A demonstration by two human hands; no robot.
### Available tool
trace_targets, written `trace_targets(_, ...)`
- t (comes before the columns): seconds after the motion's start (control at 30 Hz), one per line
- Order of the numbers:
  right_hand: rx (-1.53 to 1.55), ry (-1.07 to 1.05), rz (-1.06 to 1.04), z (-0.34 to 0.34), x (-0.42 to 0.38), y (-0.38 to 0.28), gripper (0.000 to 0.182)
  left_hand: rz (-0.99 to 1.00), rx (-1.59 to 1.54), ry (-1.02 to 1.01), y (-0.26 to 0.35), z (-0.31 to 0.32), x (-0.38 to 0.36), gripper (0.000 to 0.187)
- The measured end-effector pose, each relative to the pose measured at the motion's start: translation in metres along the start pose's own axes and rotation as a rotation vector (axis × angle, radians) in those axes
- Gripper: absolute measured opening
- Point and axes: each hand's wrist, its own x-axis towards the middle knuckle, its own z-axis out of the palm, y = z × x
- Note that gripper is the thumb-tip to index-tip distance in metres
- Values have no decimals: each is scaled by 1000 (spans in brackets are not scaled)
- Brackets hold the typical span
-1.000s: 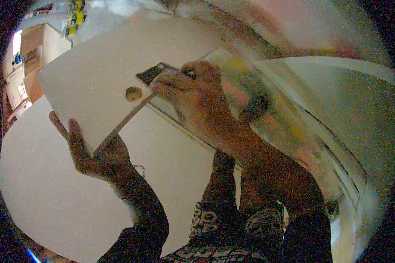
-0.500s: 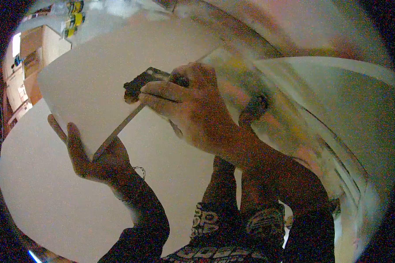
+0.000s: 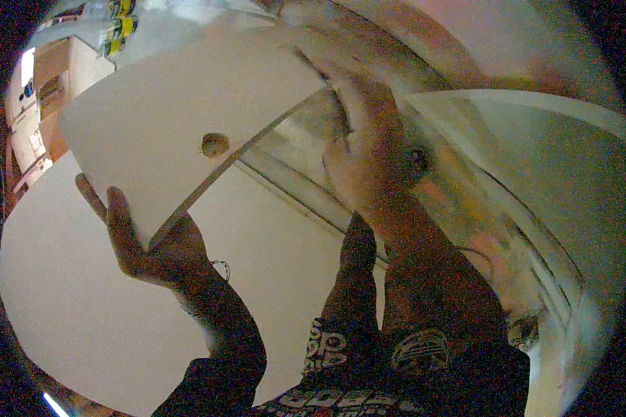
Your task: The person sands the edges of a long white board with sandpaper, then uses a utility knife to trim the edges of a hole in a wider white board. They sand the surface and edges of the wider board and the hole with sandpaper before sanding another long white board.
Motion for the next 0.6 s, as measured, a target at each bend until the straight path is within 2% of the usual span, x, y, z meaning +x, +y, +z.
trace_targets(0.13, 17, 12, 154, -8, -7, 12, 31, -84, -95, 31, -1, 3, -3, 40)
trace_targets(0.2, -107, -83, 192, -11, -15, 11, 16, -47, -27, 7, -5, 0, -2, 39)
trace_targets(0.23, -108, -84, 194, -13, -16, 10, 16, -49, -27, 5, -6, 0, 0, 39)
trace_targets(0.3, -195, -264, 268, -21, -17, 6, 19, -41, -48, 9, -5, 0, 2, 42)
trace_targets(0.33, -195, -265, 270, -23, -17, 5, 19, -42, -49, 7, -3, -1, 2, 42)
trace_targets(0.4, -95, -212, -63, -22, -14, 4, 23, 5, 70, -12, -3, -2, 5, 43)
trace_targets(0.6, -73, -138, 15, -4, -13, -15, 31, -32, -3, 4, -5, -1, 8, 43)
